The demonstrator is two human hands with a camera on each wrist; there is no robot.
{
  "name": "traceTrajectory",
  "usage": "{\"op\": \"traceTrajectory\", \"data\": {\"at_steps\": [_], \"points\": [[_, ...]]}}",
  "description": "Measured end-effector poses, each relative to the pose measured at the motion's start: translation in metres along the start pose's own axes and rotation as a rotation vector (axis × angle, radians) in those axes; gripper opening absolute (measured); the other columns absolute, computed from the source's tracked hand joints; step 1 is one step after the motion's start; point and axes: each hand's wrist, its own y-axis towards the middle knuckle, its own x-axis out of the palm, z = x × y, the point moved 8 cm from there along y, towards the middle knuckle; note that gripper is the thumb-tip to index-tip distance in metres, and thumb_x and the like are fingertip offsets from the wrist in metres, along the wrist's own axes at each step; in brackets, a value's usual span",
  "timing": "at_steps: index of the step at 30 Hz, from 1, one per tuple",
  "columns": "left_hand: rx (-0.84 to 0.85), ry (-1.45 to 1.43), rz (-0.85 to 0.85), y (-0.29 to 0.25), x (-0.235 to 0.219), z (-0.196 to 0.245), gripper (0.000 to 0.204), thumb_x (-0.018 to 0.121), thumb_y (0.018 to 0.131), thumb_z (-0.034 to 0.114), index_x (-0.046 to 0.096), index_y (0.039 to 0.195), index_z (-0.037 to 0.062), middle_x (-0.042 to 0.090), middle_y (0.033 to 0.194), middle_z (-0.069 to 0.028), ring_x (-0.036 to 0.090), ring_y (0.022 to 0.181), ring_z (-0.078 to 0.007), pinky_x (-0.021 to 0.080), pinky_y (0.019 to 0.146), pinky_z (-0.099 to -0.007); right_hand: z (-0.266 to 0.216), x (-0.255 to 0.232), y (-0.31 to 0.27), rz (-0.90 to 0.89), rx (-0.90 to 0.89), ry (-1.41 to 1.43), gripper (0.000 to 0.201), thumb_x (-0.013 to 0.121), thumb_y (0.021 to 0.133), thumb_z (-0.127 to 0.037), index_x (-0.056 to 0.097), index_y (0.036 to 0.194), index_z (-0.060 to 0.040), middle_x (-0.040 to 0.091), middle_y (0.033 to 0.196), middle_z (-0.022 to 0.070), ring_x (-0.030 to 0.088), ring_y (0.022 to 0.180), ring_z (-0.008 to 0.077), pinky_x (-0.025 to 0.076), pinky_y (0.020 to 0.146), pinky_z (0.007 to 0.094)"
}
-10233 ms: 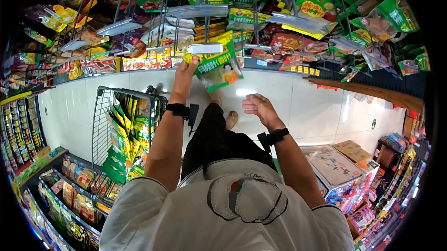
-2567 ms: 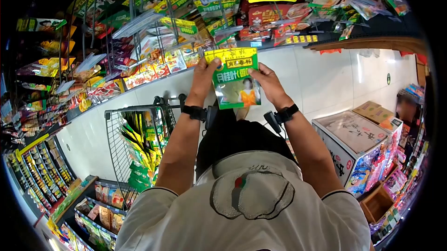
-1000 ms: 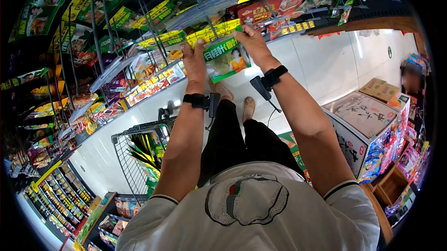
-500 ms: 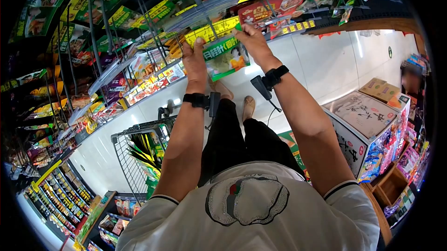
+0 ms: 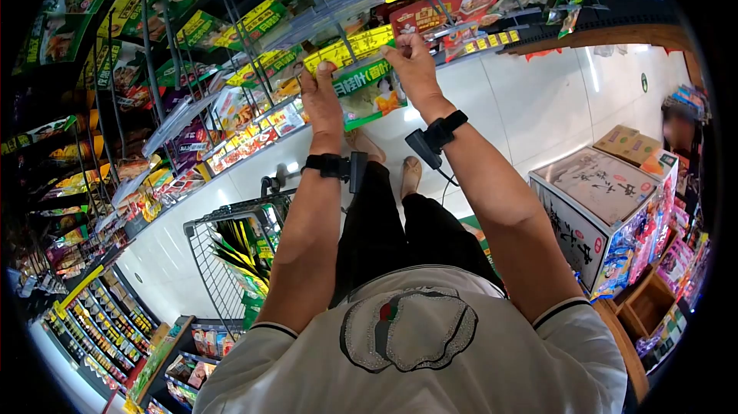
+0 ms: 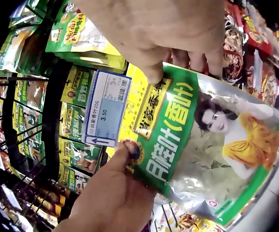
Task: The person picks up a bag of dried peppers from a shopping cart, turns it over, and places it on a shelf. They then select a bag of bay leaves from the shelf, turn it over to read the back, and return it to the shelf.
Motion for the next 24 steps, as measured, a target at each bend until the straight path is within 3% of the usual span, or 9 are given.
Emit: {"op": "traceTrajectory", "data": {"at_steps": [4, 7, 10, 13, 16, 19, 22, 24], "points": [[0.004, 0.003, 0.027, -0.003, 0.001, 0.004, 0.031, 0.053, 0.101, 0.032, 0.062, 0.099, 0.0024, 0.063, 0.095, -0.0034, 0.051, 0.086, -0.015, 0.041, 0.081, -0.0298, 0.003, -0.001, 0.0, 0.023, -0.036, -0.086, 0.025, 0.073, 0.083, -0.015, 0.058, 0.096, -0.0012, 0.055, 0.081, 0.0004, 0.05, 0.076, 0.0095, 0.045, 0.072, 0.0246], [0.081, 0.151, 0.007, 0.007, -0.004, -0.007, 0.036, 0.053, 0.1, 0.036, 0.059, 0.101, 0.0012, 0.061, 0.093, -0.0069, 0.051, 0.088, -0.0195, 0.04, 0.082, -0.033, 0.007, -0.001, 0.004, -0.002, -0.034, -0.062, 0.02, 0.072, 0.084, -0.014, 0.059, 0.095, -0.0022, 0.056, 0.082, -0.0002, 0.05, 0.076, 0.0091, 0.045, 0.072, 0.0243], [0.042, 0.25, -0.026, 0.01, -0.004, -0.016, 0.038, 0.054, 0.1, 0.035, 0.057, 0.111, -0.001, 0.061, 0.098, -0.0098, 0.052, 0.093, -0.0216, 0.041, 0.086, -0.0336, 0.006, -0.002, 0.006, -0.023, -0.029, -0.041, 0.015, 0.071, 0.085, -0.012, 0.061, 0.093, -0.0029, 0.057, 0.082, -0.0009, 0.05, 0.075, 0.0086, 0.046, 0.072, 0.0243], [0.119, 0.12, 0.091, 0.0, 0.0, 0.002, 0.037, 0.055, 0.1, 0.029, 0.053, 0.119, -0.003, 0.061, 0.104, -0.0119, 0.052, 0.096, -0.0221, 0.041, 0.09, -0.0327, 0.007, -0.006, 0.008, -0.018, -0.056, -0.028, 0.013, 0.07, 0.086, -0.011, 0.063, 0.094, -0.0028, 0.059, 0.082, -0.001, 0.052, 0.075, 0.0083, 0.046, 0.072, 0.0241], [-0.01, 0.052, -0.029, -0.006, 0.005, 0.007, 0.054, 0.053, 0.1, 0.021, 0.034, 0.143, -0.0061, 0.041, 0.145, -0.0181, 0.04, 0.132, -0.0255, 0.03, 0.109, -0.0302, 0.013, -0.007, 0.011, -0.015, -0.029, 0.007, 0.013, 0.069, 0.086, -0.012, 0.065, 0.095, -0.0028, 0.061, 0.082, -0.0007, 0.053, 0.076, 0.0081, 0.046, 0.073, 0.0239], [0.031, -0.012, -0.029, -0.006, 0.005, -0.001, 0.053, 0.052, 0.1, 0.015, 0.031, 0.145, -0.0054, 0.044, 0.143, -0.0194, 0.042, 0.131, -0.026, 0.031, 0.108, -0.029, 0.018, -0.007, 0.01, -0.019, 0.031, 0.055, 0.013, 0.069, 0.087, -0.012, 0.066, 0.096, -0.0027, 0.062, 0.083, -0.0006, 0.054, 0.076, 0.0082, 0.047, 0.074, 0.0238], [0.133, 0.274, -0.012, -0.009, 0.0, -0.006, 0.056, 0.052, 0.1, 0.011, 0.026, 0.147, -0.0045, 0.041, 0.146, -0.0191, 0.043, 0.13, -0.0238, 0.032, 0.106, -0.0277, 0.021, -0.006, 0.009, -0.023, 0.007, 0.046, 0.014, 0.068, 0.088, -0.014, 0.065, 0.097, -0.004, 0.061, 0.083, -0.0018, 0.053, 0.076, 0.0071, 0.046, 0.071, 0.0235], [0.208, 0.36, 0.042, -0.014, -0.002, -0.007, 0.053, 0.053, 0.099, 0.011, 0.029, 0.144, -0.0059, 0.048, 0.137, -0.0159, 0.049, 0.12, -0.0216, 0.038, 0.101, -0.0282, 0.019, -0.004, 0.009, -0.034, -0.02, 0.01, 0.015, 0.067, 0.091, -0.019, 0.064, 0.099, -0.0066, 0.059, 0.083, -0.0042, 0.05, 0.074, 0.0047, 0.045, 0.066, 0.0228]]}}
